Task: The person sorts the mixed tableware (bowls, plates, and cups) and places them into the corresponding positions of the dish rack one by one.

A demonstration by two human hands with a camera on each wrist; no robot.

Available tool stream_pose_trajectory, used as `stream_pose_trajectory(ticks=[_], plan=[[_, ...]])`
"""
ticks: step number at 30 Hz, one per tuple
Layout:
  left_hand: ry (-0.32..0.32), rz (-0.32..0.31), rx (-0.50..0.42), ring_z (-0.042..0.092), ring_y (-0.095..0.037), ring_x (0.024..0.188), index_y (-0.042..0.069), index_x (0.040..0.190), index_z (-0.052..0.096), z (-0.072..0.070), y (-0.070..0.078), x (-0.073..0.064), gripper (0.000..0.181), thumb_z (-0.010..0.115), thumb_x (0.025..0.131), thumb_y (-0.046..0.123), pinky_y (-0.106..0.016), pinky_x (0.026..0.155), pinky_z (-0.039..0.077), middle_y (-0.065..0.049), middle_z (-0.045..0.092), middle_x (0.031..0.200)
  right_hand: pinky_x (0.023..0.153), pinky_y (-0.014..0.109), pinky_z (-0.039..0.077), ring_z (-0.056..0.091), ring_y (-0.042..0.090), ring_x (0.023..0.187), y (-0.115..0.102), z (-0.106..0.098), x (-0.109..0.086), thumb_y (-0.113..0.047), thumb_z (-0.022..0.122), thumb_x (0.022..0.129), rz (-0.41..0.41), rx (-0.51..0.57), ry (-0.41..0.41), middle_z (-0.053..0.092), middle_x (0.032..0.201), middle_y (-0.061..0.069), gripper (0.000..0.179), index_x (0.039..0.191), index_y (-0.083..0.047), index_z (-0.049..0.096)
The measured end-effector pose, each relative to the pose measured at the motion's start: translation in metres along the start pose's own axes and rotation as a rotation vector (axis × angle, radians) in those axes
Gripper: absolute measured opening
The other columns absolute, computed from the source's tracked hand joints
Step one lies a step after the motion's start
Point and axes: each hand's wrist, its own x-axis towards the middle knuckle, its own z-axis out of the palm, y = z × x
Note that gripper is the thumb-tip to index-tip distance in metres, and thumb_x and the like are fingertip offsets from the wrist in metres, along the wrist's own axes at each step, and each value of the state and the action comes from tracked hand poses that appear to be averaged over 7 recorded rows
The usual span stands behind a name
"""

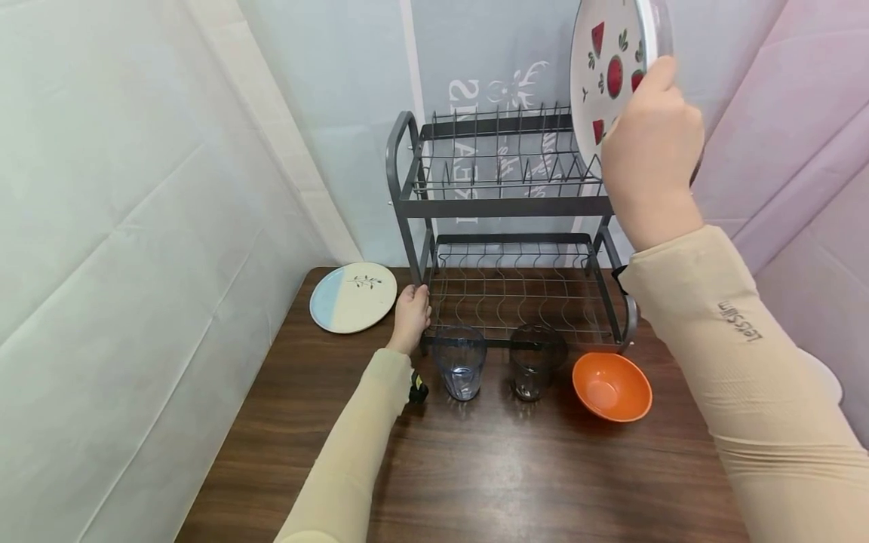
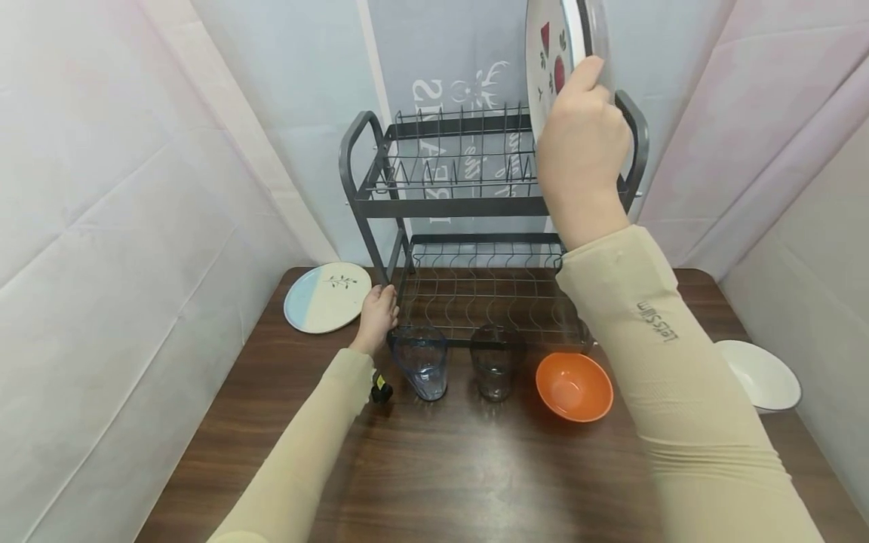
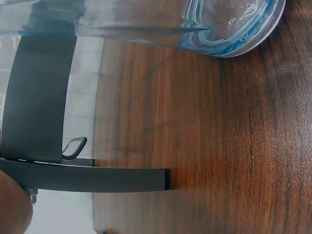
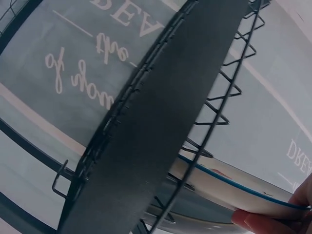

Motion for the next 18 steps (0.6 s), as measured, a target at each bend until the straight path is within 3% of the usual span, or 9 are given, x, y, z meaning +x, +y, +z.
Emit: stream_pose_trajectory(ticks=[6, 14, 18], plan=[[-0.001, 0.002, 0.011, 0.023, -0.008, 0.039, -0.001, 0.096, 0.041, 0.002, -0.001, 0.0, 0.023, 0.032, 0.102, 0.02, -0.024, 0.042, 0.025, 0.006, 0.03, 0.048, 0.07, 0.056, 0.051, 0.061, 0.052, 0.082, 0.002, 0.011, -0.004, -0.007, 0.035, 0.089, -0.012, -0.048, -0.042, 0.062, 0.095, 0.033, 0.035, 0.12, 0.011, 0.038], [-0.007, 0.015, 0.004, 0.024, -0.007, 0.038, -0.003, 0.096, 0.04, 0.002, -0.001, 0.001, 0.027, 0.033, 0.101, 0.022, -0.024, 0.042, 0.026, 0.006, 0.029, 0.048, 0.063, 0.055, 0.051, 0.062, 0.052, 0.074, 0.003, 0.019, -0.007, -0.006, 0.031, 0.089, -0.065, -0.088, 0.014, 0.062, 0.088, 0.033, 0.035, 0.117, 0.014, 0.04], [0.002, 0.008, 0.001, 0.023, -0.007, 0.038, 0.002, 0.092, 0.04, 0.0, -0.001, 0.001, 0.024, 0.034, 0.101, 0.024, -0.023, 0.042, 0.025, 0.006, 0.029, 0.048, 0.063, 0.055, 0.05, 0.061, 0.052, 0.074, 0.002, 0.021, -0.005, -0.006, 0.034, 0.089, -0.057, -0.101, -0.015, 0.062, 0.087, 0.033, 0.038, 0.121, 0.015, 0.037]])
